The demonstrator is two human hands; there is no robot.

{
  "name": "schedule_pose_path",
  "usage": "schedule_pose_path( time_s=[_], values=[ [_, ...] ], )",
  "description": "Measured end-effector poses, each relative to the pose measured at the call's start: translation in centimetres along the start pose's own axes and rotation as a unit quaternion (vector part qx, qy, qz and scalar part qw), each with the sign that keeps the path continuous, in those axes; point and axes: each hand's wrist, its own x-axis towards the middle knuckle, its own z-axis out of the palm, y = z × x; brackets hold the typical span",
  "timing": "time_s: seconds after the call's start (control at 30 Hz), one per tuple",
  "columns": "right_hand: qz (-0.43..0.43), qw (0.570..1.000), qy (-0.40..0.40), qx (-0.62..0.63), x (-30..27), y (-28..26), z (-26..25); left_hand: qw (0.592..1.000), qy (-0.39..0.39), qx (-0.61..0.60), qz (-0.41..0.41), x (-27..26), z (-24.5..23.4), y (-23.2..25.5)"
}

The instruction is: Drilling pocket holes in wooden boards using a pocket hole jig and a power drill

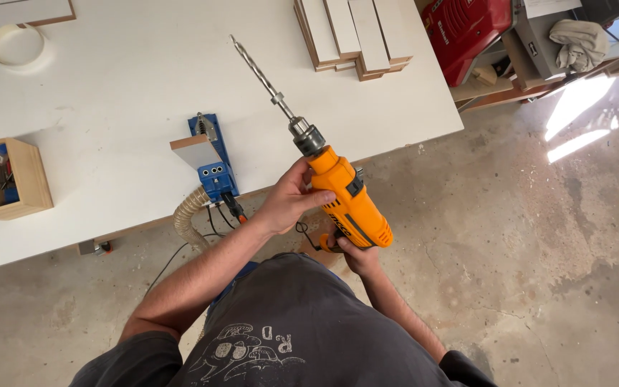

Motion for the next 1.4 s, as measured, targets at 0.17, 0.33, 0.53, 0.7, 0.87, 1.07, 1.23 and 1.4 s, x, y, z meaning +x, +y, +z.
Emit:
schedule_pose_path(
  time_s=[0.17, 0.33, 0.53, 0.7, 0.87, 1.07, 1.23, 1.4],
  values=[
    [0.007, 0.992, -0.090, 0.086, 1.1, -1.2, -0.4, 1.000, 0.016, 0.013, 0.007, 0.3, 1.5, 0.8],
    [0.029, 0.982, -0.115, 0.145, 0.7, 0.9, -1.6, 0.999, 0.028, 0.026, 0.023, 1.1, 1.2, 0.3],
    [0.087, 0.963, -0.115, 0.227, 0.4, -0.2, 1.4, 1.000, 0.018, 0.017, 0.006, 2.0, 0.0, -0.3],
    [0.100, 0.955, -0.146, 0.239, 0.9, -0.3, 1.7, 1.000, -0.012, -0.001, 0.017, 2.5, -1.4, -1.1],
    [0.050, 0.980, -0.189, 0.028, 1.6, -1.6, 2.5, 0.995, -0.072, -0.066, 0.012, 1.8, -0.3, 0.4],
    [-0.064, 0.936, -0.162, -0.304, 1.2, -0.8, 3.2, 0.989, -0.059, -0.136, 0.003, 1.8, 0.5, -0.4],
    [-0.081, 0.930, -0.118, -0.340, 0.6, -1.3, 4.2, 0.990, -0.064, -0.123, 0.011, 1.5, 1.2, 0.0],
    [-0.039, 0.922, -0.085, -0.375, -0.9, -0.7, 0.1, 0.983, 0.049, -0.157, 0.080, -0.5, 2.1, -2.5]
  ],
)
